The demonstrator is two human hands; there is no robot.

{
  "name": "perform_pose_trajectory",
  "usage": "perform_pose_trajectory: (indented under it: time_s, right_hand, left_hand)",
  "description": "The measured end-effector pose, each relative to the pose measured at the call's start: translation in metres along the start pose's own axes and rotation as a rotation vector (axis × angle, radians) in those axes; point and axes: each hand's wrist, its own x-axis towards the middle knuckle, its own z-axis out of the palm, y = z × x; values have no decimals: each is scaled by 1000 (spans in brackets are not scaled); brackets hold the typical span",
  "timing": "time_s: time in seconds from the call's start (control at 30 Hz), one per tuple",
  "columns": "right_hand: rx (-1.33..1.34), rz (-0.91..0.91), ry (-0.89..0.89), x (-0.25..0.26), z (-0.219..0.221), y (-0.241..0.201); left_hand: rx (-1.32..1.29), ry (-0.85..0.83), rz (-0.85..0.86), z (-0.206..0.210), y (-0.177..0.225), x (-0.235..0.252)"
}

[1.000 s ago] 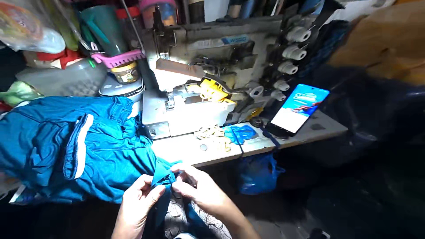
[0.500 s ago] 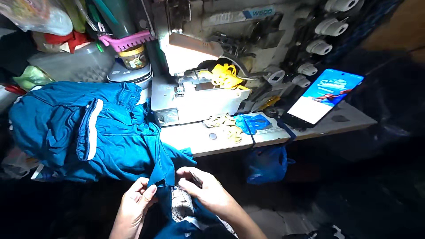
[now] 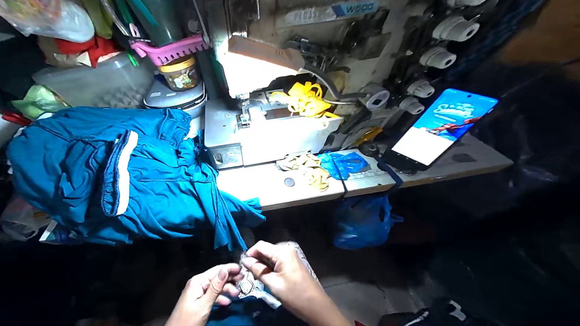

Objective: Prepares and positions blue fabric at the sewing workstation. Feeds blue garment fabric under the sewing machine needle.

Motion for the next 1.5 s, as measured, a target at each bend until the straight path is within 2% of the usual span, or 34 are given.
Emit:
perform_pose_trajectory:
  time_s: [0.1,0.2,0.27,0.33,0.4,0.43,0.5,0.57,0.6,0.67,0.77,0.8,0.83,0.9,0.97,1.07,1.17,1.27,1.4,1.5]
  right_hand:
    - [-210,-127,-55,-4,15,-1]
    - [-197,-136,-114,2,-1,-4]
    - [-212,-134,36,15,-19,-2]
    - [-424,-63,215,31,-32,-2]
    - [-687,-20,260,50,-34,2]
    - [-745,-60,269,56,-32,7]
    - [-632,-125,234,62,-30,10]
    - [-333,-8,147,62,-40,-3]
    - [-232,25,174,61,-47,-8]
    - [-201,53,305,58,-65,-10]
    - [-293,14,524,53,-85,-5]
    - [-286,-14,548,50,-85,-6]
    - [-243,-25,518,44,-83,-11]
    - [-175,-24,313,30,-70,-15]
    - [-263,-68,108,18,-54,-14]
    - [-502,-329,101,8,-26,0]
    - [-543,-567,116,0,-8,2]
    - [-549,-715,96,-1,7,0]
    - [-445,-686,95,8,9,3]
    - [-248,-426,101,19,-5,10]
  left_hand:
    - [-276,195,59,26,5,8]
    - [-365,269,85,26,8,9]
    - [-355,254,75,18,9,5]
    - [-360,245,64,12,8,1]
    - [-373,279,78,8,8,-2]
    - [-372,307,98,6,8,-3]
    - [-348,360,159,-3,12,-6]
    - [-311,425,205,-16,17,-10]
    - [-285,454,217,-21,19,-14]
    - [-214,471,241,-30,21,-19]
    - [-43,444,260,-28,25,-23]
    - [-5,417,261,-23,28,-23]
    - [36,373,272,-18,29,-22]
    - [72,261,274,-3,30,-23]
    - [71,179,262,13,34,-22]
    - [56,163,213,27,45,-24]
    - [70,202,199,28,44,-28]
    - [117,222,281,25,29,-29]
    - [158,131,325,19,26,-28]
    - [246,-9,238,-1,18,-28]
